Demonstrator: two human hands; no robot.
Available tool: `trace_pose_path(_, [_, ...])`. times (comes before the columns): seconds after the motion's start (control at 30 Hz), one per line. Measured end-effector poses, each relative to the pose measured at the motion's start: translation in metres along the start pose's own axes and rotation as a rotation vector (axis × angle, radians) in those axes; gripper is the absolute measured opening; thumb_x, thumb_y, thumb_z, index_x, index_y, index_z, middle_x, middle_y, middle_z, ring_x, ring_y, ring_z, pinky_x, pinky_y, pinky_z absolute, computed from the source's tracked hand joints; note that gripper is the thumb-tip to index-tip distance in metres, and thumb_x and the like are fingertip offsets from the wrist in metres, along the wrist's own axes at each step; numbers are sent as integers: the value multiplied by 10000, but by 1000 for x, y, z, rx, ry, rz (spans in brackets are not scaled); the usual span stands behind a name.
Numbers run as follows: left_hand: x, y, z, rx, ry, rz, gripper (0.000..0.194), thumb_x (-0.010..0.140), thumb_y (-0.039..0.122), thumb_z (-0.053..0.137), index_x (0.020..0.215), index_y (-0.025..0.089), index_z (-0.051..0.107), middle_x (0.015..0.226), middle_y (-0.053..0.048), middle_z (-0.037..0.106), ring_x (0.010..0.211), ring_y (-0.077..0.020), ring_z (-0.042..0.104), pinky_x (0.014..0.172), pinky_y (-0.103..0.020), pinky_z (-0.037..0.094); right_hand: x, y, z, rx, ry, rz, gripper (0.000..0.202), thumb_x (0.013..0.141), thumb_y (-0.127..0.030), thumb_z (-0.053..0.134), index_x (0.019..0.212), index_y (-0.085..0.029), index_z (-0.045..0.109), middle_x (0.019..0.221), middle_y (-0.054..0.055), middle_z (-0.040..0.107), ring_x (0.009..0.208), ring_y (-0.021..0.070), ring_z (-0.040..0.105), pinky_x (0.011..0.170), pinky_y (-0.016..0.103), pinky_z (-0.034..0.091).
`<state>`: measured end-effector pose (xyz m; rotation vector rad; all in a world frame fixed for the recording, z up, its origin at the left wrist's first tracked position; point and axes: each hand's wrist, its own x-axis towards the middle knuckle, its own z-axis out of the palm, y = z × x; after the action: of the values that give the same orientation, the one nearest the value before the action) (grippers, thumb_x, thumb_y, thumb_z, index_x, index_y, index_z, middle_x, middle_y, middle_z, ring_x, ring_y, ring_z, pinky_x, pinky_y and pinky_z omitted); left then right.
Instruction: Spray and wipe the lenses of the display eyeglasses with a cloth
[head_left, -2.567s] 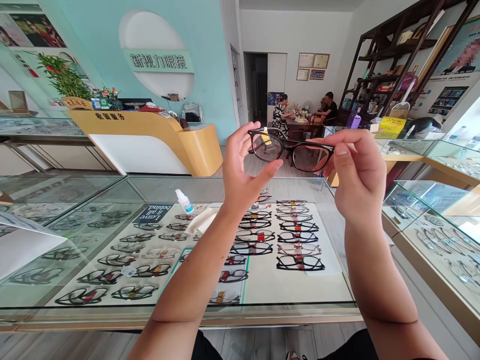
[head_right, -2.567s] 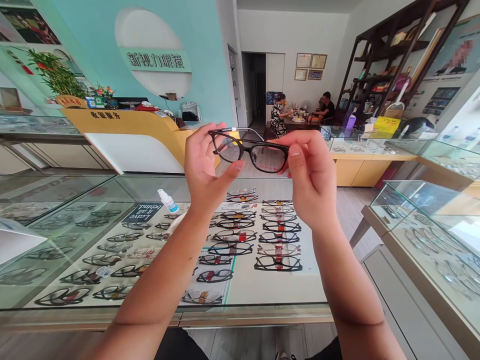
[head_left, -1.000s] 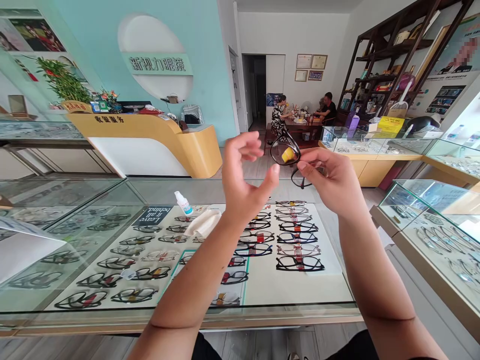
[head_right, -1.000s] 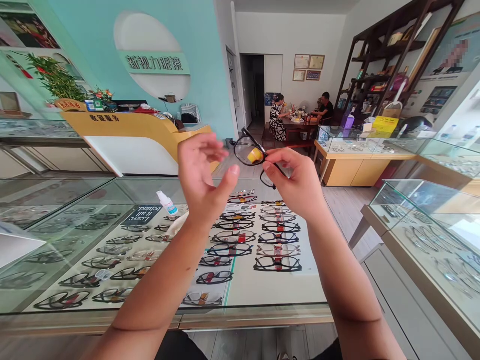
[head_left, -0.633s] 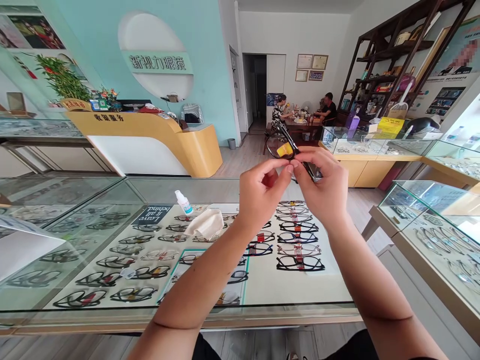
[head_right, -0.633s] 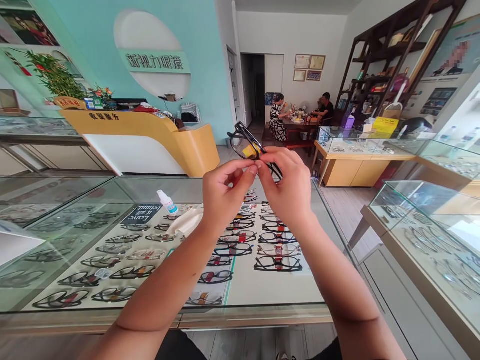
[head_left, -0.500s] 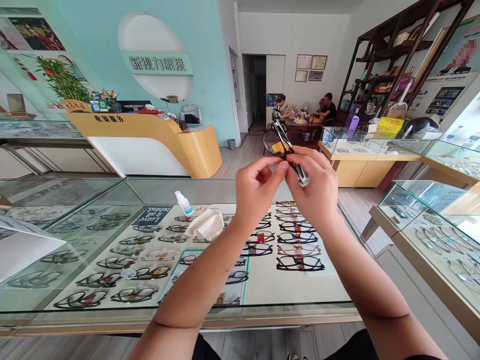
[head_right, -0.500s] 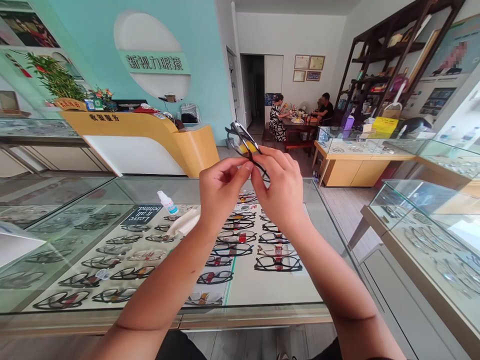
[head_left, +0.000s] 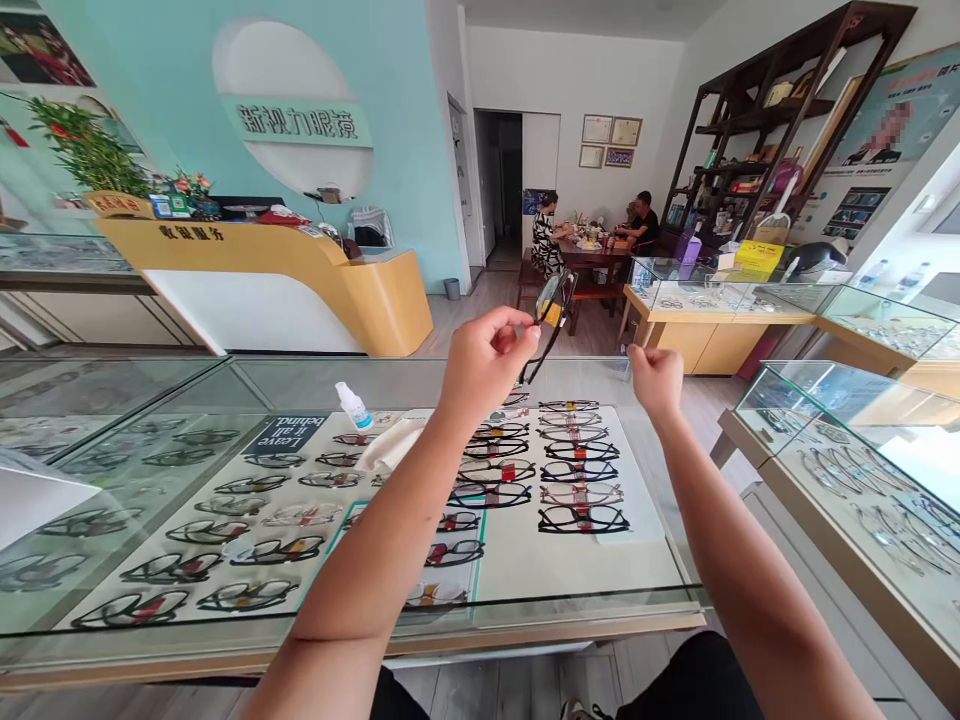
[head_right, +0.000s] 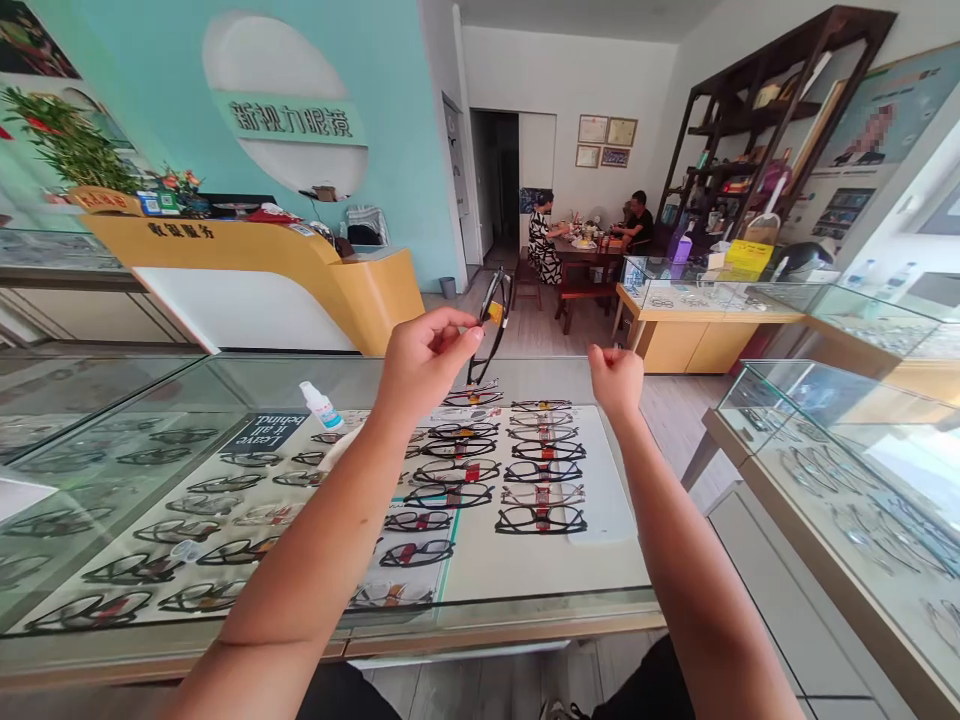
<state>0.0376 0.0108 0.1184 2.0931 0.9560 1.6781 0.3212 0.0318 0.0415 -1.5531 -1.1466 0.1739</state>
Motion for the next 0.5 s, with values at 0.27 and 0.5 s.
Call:
trace_pose_path(0.27, [-8, -11, 23, 270, -228, -44, 218, 1014, 395, 656, 1033, 231, 799, 629, 46, 512, 609, -162, 477, 651, -330, 363, 17, 94, 14, -74, -35, 236, 518, 921, -176, 676, 550, -310, 340, 549, -87, 176, 647, 181, 201, 538, 360, 203])
trace_pose_path(0.5, [4, -44, 68, 570, -549, -136, 333, 1076, 440, 561, 1169, 249, 818, 706, -5, 683, 674, -214, 583, 677, -342, 348, 27, 123, 29, -7, -83, 342, 484, 914, -173, 679, 559, -313, 381, 556, -76, 229, 632, 187, 207, 529, 357, 219])
